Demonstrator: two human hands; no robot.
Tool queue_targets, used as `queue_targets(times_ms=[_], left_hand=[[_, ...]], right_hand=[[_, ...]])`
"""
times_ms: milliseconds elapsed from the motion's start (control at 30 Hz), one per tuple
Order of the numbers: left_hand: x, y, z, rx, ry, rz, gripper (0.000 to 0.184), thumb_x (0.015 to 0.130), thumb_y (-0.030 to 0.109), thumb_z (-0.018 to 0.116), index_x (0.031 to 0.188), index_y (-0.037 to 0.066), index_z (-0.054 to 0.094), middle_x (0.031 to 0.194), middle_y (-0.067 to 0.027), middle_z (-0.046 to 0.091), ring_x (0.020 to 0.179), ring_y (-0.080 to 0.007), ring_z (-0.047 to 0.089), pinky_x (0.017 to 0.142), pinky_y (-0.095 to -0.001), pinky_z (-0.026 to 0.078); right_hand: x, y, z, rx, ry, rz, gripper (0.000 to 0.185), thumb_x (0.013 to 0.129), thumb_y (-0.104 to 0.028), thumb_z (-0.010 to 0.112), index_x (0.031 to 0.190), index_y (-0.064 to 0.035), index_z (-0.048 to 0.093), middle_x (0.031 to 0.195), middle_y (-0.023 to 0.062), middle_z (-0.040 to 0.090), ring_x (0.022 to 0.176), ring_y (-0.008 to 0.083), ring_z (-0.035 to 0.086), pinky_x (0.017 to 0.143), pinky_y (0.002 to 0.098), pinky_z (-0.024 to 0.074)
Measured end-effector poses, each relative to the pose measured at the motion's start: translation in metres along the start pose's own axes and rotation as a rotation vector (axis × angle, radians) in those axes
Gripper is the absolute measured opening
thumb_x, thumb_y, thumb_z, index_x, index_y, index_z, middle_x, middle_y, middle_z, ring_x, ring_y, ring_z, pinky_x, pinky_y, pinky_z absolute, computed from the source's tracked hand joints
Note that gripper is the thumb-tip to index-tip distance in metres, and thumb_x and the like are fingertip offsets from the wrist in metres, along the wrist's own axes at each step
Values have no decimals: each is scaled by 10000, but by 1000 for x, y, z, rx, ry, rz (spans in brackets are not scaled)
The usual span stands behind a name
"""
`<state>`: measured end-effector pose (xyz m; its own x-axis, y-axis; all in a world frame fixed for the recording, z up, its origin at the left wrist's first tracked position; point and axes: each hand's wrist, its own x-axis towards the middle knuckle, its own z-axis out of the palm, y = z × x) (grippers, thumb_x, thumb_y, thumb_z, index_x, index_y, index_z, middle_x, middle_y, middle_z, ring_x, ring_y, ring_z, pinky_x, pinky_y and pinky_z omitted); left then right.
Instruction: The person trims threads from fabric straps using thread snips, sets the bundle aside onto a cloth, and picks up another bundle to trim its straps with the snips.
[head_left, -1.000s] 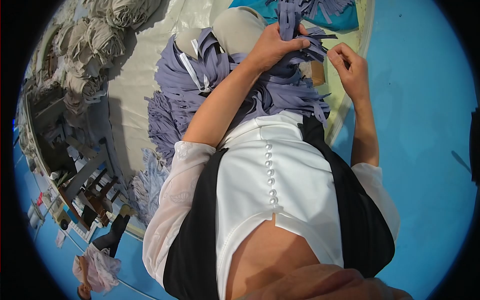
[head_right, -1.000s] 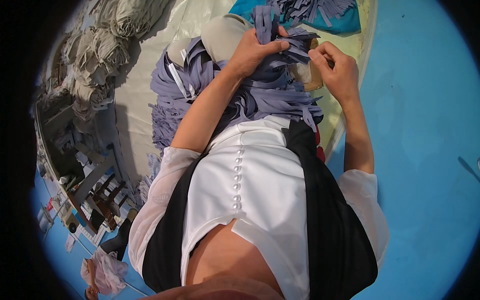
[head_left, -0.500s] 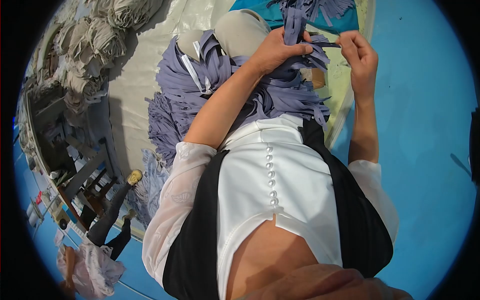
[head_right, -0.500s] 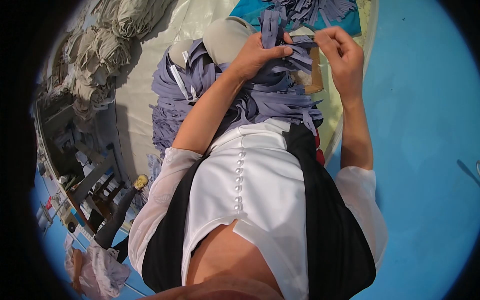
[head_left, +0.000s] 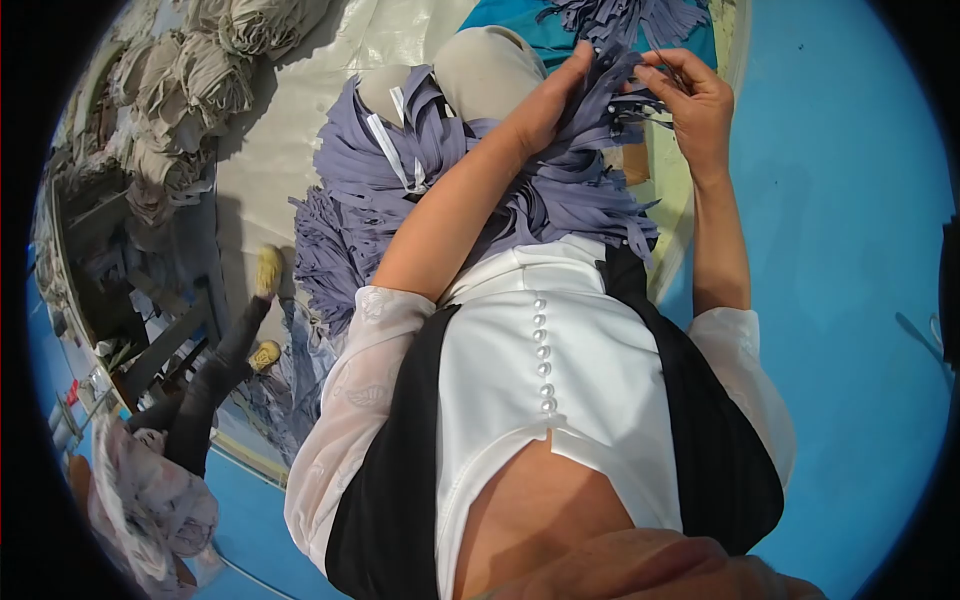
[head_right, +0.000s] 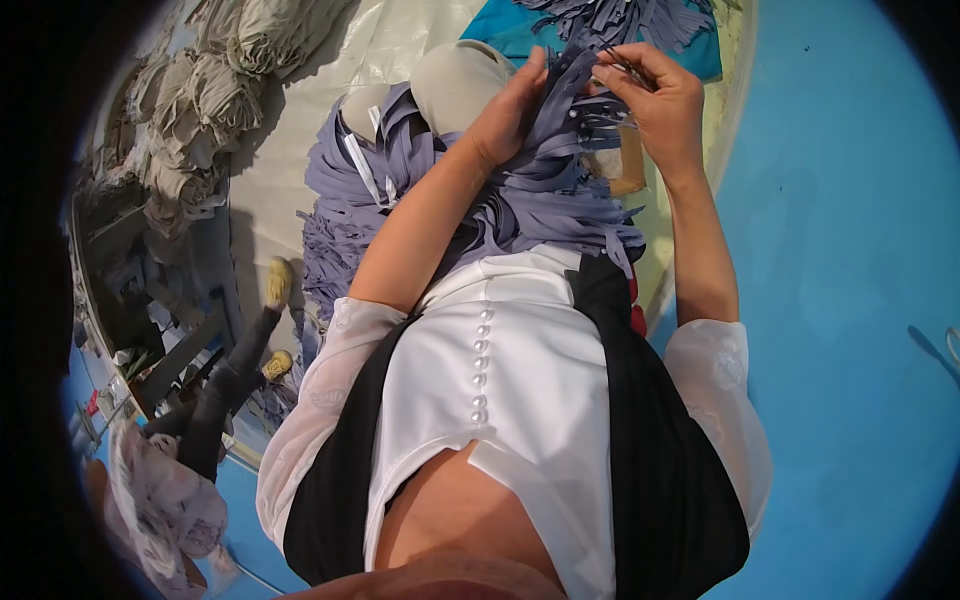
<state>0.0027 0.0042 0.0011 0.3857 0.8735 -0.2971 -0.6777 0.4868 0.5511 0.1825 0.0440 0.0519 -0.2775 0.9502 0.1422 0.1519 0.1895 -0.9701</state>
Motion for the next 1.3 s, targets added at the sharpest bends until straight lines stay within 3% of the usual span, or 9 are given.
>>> queue_targets(times_ms=[200,400,533,633,767,867,1033,1133,1300], left_hand=[[0,-5,-10,389,30,122,378,880,293,760,1124,17,676,1016,-37,690,901,-101,645,840,-248,510],[0,-8,-7,508,105,226,311,831,187,811,1062,11,700,916,-24,711,796,-91,644,773,-240,512],[-2,-8,-5,654,121,355,295,841,171,796,1063,1,701,912,-24,718,816,-77,632,775,-249,510],[3,-16,-9,763,149,479,276,857,149,776,1073,-5,699,917,-11,719,838,-72,626,782,-255,508],[6,-21,-9,811,152,518,249,874,131,747,1080,-2,700,942,-13,717,870,-78,627,816,-255,501],[-3,-8,2,807,177,374,281,880,167,743,1099,-2,693,972,-24,714,881,-80,629,838,-255,498],[-2,0,-8,330,94,96,283,866,223,767,1042,9,710,943,-22,710,834,-94,645,799,-259,525],[1,-6,-7,352,125,97,273,849,226,791,1012,19,718,912,-15,703,802,-93,644,757,-248,527],[-2,-7,-6,549,203,171,281,835,233,815,994,21,721,882,-12,699,774,-80,627,719,-230,498]], right_hand=[[-13,3,-12,-41,-45,-42,116,890,42,699,1001,12,705,924,18,719,888,67,663,801,205,521],[-16,3,-25,-162,93,-35,175,942,-146,696,1055,-13,681,825,5,697,774,51,626,688,223,486],[-27,-27,-19,-747,-3,-3,268,980,-296,655,1041,-35,667,597,-20,515,598,41,466,539,253,355],[-26,-21,-23,-549,119,-81,253,946,-252,709,1058,-29,665,628,-43,509,614,44,440,551,234,343],[-12,-21,-28,-109,-72,168,201,859,-95,785,1007,-7,683,756,-50,630,699,50,528,620,208,403],[-18,10,-14,-62,-72,-14,141,877,-55,753,996,-8,694,757,-46,628,722,37,547,642,211,435],[-27,10,-18,-802,-69,-593,333,670,18,713,975,-114,733,802,54,678,704,251,669,622,313,522],[-35,7,-21,-1019,-74,-715,300,690,-31,709,975,-122,732,775,45,676,641,247,641,590,313,502],[-36,1,-22,-403,19,-121,122,877,-152,694,944,-49,693,658,-5,569,547,106,470,527,263,370]])
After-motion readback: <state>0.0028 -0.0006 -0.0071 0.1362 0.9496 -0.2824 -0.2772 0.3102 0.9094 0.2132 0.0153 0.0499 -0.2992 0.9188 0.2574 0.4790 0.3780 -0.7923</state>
